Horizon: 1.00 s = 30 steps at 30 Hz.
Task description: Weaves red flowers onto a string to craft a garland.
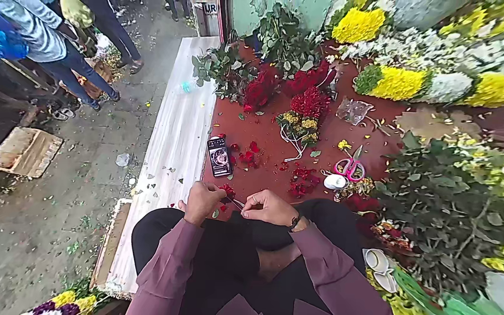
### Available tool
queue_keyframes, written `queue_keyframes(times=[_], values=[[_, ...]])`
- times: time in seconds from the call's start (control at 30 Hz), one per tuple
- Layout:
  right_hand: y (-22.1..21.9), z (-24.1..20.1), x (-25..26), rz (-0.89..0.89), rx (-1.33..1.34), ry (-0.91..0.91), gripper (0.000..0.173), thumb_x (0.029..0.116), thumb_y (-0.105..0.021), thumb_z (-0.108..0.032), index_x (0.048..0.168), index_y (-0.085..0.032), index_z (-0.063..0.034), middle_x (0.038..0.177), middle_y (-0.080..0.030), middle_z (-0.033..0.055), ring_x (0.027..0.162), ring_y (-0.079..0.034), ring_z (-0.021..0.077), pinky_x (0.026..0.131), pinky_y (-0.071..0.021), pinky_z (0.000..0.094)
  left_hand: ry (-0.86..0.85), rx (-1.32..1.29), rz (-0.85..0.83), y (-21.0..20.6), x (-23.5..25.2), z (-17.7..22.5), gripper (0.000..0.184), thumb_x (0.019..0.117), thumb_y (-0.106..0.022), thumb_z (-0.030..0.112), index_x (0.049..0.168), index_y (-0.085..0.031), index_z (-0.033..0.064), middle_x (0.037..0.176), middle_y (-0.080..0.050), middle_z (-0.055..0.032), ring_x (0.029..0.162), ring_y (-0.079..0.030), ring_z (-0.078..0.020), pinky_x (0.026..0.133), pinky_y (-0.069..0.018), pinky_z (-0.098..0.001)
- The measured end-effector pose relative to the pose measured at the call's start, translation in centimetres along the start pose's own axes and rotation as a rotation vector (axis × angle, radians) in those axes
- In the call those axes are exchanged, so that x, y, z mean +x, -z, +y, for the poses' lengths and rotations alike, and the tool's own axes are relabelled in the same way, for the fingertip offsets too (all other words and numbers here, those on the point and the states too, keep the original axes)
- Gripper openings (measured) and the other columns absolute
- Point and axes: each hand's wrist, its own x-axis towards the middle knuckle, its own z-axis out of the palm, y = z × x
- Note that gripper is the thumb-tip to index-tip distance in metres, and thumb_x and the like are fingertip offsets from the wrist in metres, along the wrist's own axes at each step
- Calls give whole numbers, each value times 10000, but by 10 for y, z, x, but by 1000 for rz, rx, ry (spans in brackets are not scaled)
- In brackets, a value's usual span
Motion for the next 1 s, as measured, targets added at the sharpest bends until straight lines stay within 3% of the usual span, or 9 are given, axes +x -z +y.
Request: queue_keyframes(times=[0.1,0.23,0.33,0.4,0.47,0.57,0.7,0.87,1.0], values=[[-3,-7,4,167,119,183,123,932,-743,-155,932,-789,-41,871,-720,29,820,-661,78,769,-570,261,-132,247,-299,-1,-9,5,232,800,-779,374,802,-759,143,750,-716,-32,711,-689,-224,692,-569,-556],[4,15,13,126,337,131,122,961,-694,-91,994,-770,-2,930,-753,40,829,-684,60,778,-580,252,-569,-243,-709,7,-19,19,117,897,-786,206,890,-783,89,807,-736,24,697,-657,-48,650,-567,-269],[-17,10,8,89,453,68,101,929,-727,-147,961,-744,-53,860,-740,-10,697,-640,25,643,-546,216,-572,-627,-402,1,-19,24,93,933,-720,114,925,-756,28,876,-735,-49,790,-682,-119,744,-588,-308],[-27,1,9,72,332,156,118,943,-726,-117,964,-782,-15,860,-760,17,668,-637,23,609,-532,215,-508,-567,-111,-7,-14,17,109,938,-735,133,913,-752,29,843,-735,-65,752,-687,-148,715,-593,-327],[-29,-7,8,85,228,225,126,958,-709,-97,982,-787,-1,918,-774,43,802,-705,50,761,-595,250,-365,-335,41,-9,-11,9,132,908,-760,227,890,-775,97,777,-744,-8,659,-681,-111,635,-586,-314],[-17,-8,3,159,189,227,125,958,-691,-69,984,-784,10,953,-779,66,892,-732,90,866,-609,299,-206,-112,-78,-3,-11,1,164,889,-774,310,891,-787,146,787,-744,16,670,-686,-107,663,-597,-368],[22,-4,-7,215,198,95,121,946,-697,-83,969,-791,-11,910,-774,53,828,-716,89,796,-599,295,-215,-79,-333,4,-12,2,153,885,-796,290,907,-792,139,798,-743,19,679,-673,-90,668,-578,-333],[52,13,1,18,172,-229,207,1001,-656,-221,1027,-764,-46,775,-697,1,613,-579,49,572,-485,231,-178,29,-319,0,-15,8,150,845,-795,315,846,-779,166,722,-708,26,628,-644,-103,624,-551,-384],[74,61,62,325,-311,-429,250,1017,-593,-156,1230,-725,-150,1092,-747,63,953,-718,201,861,-594,457,-123,69,-313,-2,-16,4,149,831,-788,328,840,-776,180,725,-720,26,646,-675,-113,639,-577,-402]])
